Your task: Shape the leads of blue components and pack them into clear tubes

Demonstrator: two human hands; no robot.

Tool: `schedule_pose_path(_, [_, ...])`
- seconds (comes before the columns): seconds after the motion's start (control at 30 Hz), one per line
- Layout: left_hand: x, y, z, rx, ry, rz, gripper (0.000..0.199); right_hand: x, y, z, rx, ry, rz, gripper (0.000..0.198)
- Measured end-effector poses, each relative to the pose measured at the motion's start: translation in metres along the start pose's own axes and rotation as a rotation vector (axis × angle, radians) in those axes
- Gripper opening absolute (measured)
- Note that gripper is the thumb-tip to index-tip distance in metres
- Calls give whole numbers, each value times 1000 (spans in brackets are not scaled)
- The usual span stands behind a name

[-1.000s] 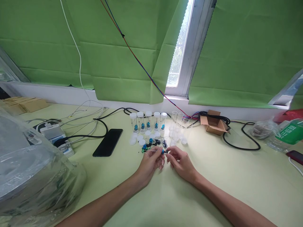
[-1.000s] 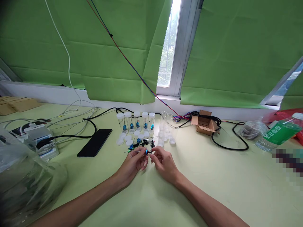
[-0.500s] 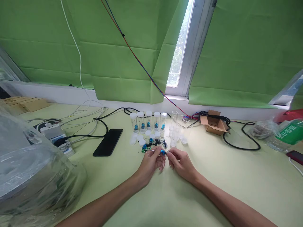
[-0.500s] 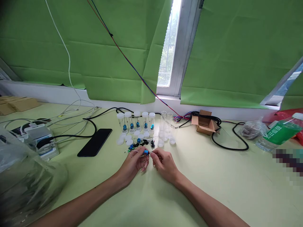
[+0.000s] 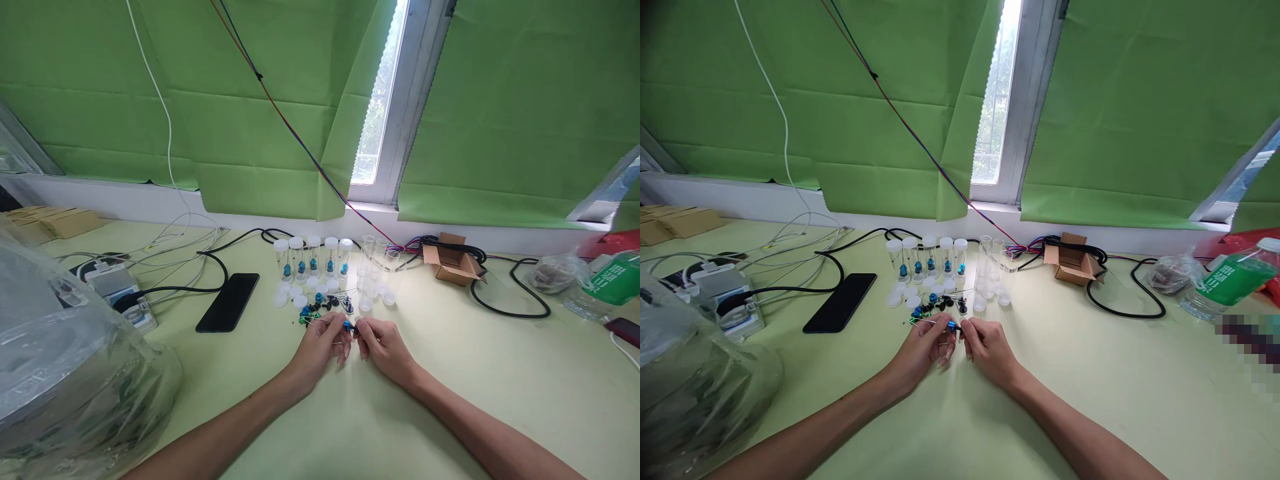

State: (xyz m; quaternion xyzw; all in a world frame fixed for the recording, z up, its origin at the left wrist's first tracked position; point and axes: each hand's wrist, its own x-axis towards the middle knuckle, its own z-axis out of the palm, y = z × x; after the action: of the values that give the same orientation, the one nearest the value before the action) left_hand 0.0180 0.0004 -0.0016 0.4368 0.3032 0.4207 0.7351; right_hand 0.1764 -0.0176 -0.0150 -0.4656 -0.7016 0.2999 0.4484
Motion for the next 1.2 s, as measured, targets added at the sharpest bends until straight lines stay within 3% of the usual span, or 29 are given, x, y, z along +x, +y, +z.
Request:
schedule_pose_path(0.1, [1,0,0,-40,14,-19,33,-1,0,0,6,6,9,47])
schedule_pose_path(0.23, [0,3,1,-96,57,-22,32,-2,-5,0,74,15,24,26])
schedule_pose_path(0.43, [-1,5,1,-113,63,-27,33,-2,-6,-1,95,13,-2,22])
schedule_pose_path(1.2, [1,0,-1,-9,36,-7,36,-1,-2,0,5,-18,-20,42])
